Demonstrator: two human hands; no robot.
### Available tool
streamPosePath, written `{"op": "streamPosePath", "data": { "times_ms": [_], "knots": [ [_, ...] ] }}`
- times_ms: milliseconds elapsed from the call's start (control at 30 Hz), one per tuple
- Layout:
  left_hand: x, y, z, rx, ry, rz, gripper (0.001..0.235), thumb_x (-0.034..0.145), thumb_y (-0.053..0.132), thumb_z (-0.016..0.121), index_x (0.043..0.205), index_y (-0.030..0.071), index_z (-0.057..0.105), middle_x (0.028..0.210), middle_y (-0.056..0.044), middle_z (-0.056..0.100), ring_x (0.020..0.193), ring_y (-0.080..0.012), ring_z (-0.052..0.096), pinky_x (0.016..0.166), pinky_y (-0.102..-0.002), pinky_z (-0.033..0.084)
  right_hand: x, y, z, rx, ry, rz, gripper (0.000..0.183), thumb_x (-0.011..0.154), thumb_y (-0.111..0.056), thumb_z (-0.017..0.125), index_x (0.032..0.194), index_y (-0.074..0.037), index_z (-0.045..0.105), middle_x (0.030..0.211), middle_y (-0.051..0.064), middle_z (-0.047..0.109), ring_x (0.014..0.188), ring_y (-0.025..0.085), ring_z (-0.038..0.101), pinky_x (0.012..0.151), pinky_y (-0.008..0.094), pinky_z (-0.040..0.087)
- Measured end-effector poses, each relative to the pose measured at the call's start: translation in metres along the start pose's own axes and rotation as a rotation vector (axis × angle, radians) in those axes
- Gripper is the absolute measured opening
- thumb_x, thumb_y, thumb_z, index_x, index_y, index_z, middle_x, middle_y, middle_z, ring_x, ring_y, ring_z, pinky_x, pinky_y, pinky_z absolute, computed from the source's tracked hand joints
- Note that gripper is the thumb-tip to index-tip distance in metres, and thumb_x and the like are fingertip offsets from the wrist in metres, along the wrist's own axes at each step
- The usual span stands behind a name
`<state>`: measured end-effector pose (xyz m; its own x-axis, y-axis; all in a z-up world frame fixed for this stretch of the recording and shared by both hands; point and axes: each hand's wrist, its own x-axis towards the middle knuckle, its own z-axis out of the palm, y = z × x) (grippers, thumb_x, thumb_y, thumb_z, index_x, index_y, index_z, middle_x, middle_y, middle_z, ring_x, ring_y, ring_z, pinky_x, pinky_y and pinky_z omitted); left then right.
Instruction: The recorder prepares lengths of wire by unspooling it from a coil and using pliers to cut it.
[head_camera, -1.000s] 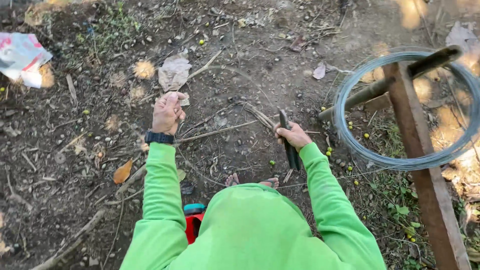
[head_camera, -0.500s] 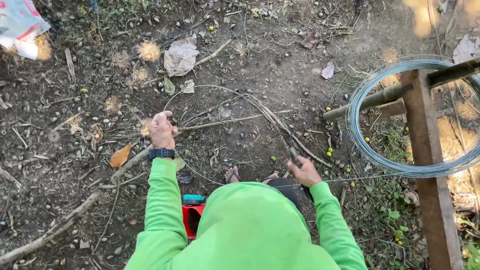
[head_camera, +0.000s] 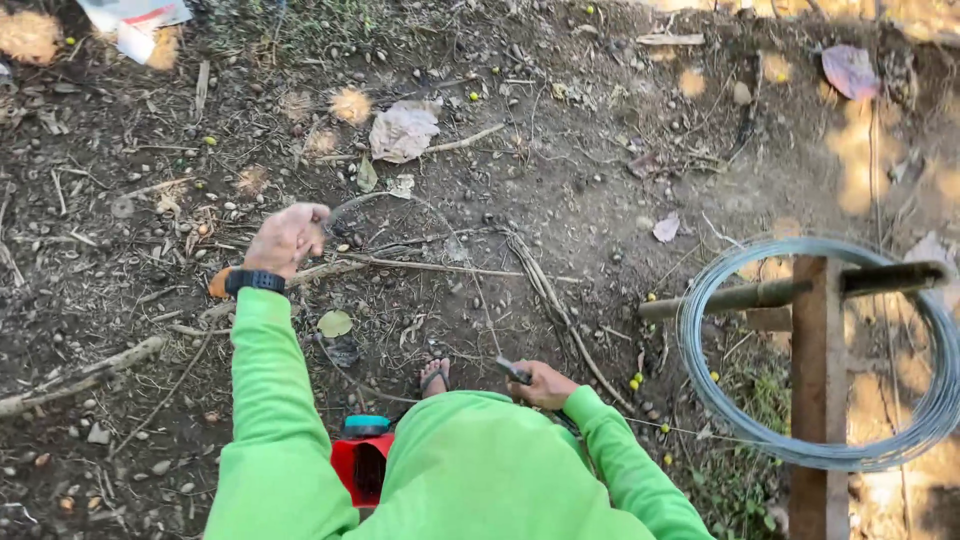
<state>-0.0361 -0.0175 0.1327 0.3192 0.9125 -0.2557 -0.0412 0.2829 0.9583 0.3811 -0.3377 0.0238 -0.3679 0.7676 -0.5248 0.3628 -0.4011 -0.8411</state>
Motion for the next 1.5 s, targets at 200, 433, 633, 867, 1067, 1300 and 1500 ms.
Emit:
{"op": "streamPosePath", "data": {
  "times_ms": [200, 433, 633, 867, 1067, 1300, 1500],
  "knots": [
    [-0.029, 0.037, 0.044, -0.180, -0.311, 0.051, 0.104, 0.087, 0.086, 0.025, 0.132, -0.001, 0.059, 0.089, -0.004, 0.058, 0.077, -0.0159, 0.060, 0.079, -0.035, 0.058, 0.008, -0.008, 0.004, -0.110, -0.109, -0.054, 0.010, 0.095, -0.015, 0.064, 0.094, -0.006, 0.061, 0.074, -0.002, 0.058, 0.069, 0.010, 0.052, 0.062, 0.030, 0.047],
    [-0.135, 0.122, 0.125, 0.336, -0.676, 0.242, 0.121, 0.073, 0.096, 0.026, 0.144, -0.001, 0.042, 0.097, -0.012, 0.071, 0.086, -0.0196, 0.070, 0.079, -0.035, 0.060, 0.001, 0.018, 0.007, -0.081, -0.111, -0.138, 0.006, 0.094, -0.009, 0.063, 0.091, -0.004, 0.062, 0.074, -0.003, 0.055, 0.072, 0.008, 0.048, 0.065, 0.029, 0.045],
    [-0.123, 0.094, 0.155, 0.556, -0.350, 0.560, 0.103, 0.093, 0.084, 0.019, 0.142, -0.001, 0.048, 0.093, -0.004, 0.068, 0.076, -0.0105, 0.067, 0.066, -0.026, 0.059, 0.009, 0.044, 0.016, -0.209, -0.081, -0.095, 0.008, 0.089, -0.005, 0.067, 0.095, -0.002, 0.062, 0.074, 0.004, 0.055, 0.072, 0.012, 0.046, 0.067, 0.033, 0.047],
    [-0.089, 0.059, 0.240, 0.299, -0.367, 0.657, 0.073, 0.110, 0.060, 0.035, 0.151, 0.000, 0.036, 0.117, -0.011, 0.061, 0.088, -0.0095, 0.068, 0.071, -0.029, 0.064, 0.016, 0.049, 0.033, -0.283, -0.072, -0.139, 0.020, 0.082, -0.002, 0.072, 0.101, -0.003, 0.067, 0.080, 0.007, 0.068, 0.074, 0.013, 0.061, 0.073, 0.033, 0.053],
    [-0.089, 0.090, 0.236, -0.627, -0.698, 0.330, 0.040, 0.109, 0.028, 0.058, 0.139, 0.003, 0.053, 0.108, -0.009, 0.069, 0.062, -0.0050, 0.054, 0.058, -0.026, 0.055, -0.003, 0.047, 0.027, -0.144, -0.072, -0.147, 0.012, 0.090, -0.009, 0.070, 0.098, -0.004, 0.063, 0.077, 0.000, 0.063, 0.072, 0.009, 0.055, 0.067, 0.031, 0.049],
    [-0.090, 0.083, 0.135, -0.267, 0.131, 0.256, 0.023, 0.101, 0.023, 0.058, 0.114, 0.006, 0.067, 0.069, 0.008, 0.051, 0.049, -0.0027, 0.043, 0.045, -0.023, 0.048, -0.038, 0.031, 0.000, 0.134, -0.116, -0.080, 0.017, 0.100, -0.022, 0.065, 0.091, -0.009, 0.059, 0.073, -0.001, 0.060, 0.063, 0.008, 0.053, 0.059, 0.029, 0.047],
    [-0.080, 0.038, 0.075, -0.602, 0.088, 0.234, 0.022, 0.104, 0.026, 0.063, 0.108, 0.004, 0.067, 0.059, 0.009, 0.046, 0.046, -0.0043, 0.041, 0.053, -0.026, 0.050, -0.022, -0.005, 0.005, 0.116, -0.096, -0.107, 0.013, 0.098, -0.019, 0.062, 0.092, -0.008, 0.062, 0.079, 0.000, 0.069, 0.064, 0.009, 0.057, 0.061, 0.029, 0.050]
  ]
}}
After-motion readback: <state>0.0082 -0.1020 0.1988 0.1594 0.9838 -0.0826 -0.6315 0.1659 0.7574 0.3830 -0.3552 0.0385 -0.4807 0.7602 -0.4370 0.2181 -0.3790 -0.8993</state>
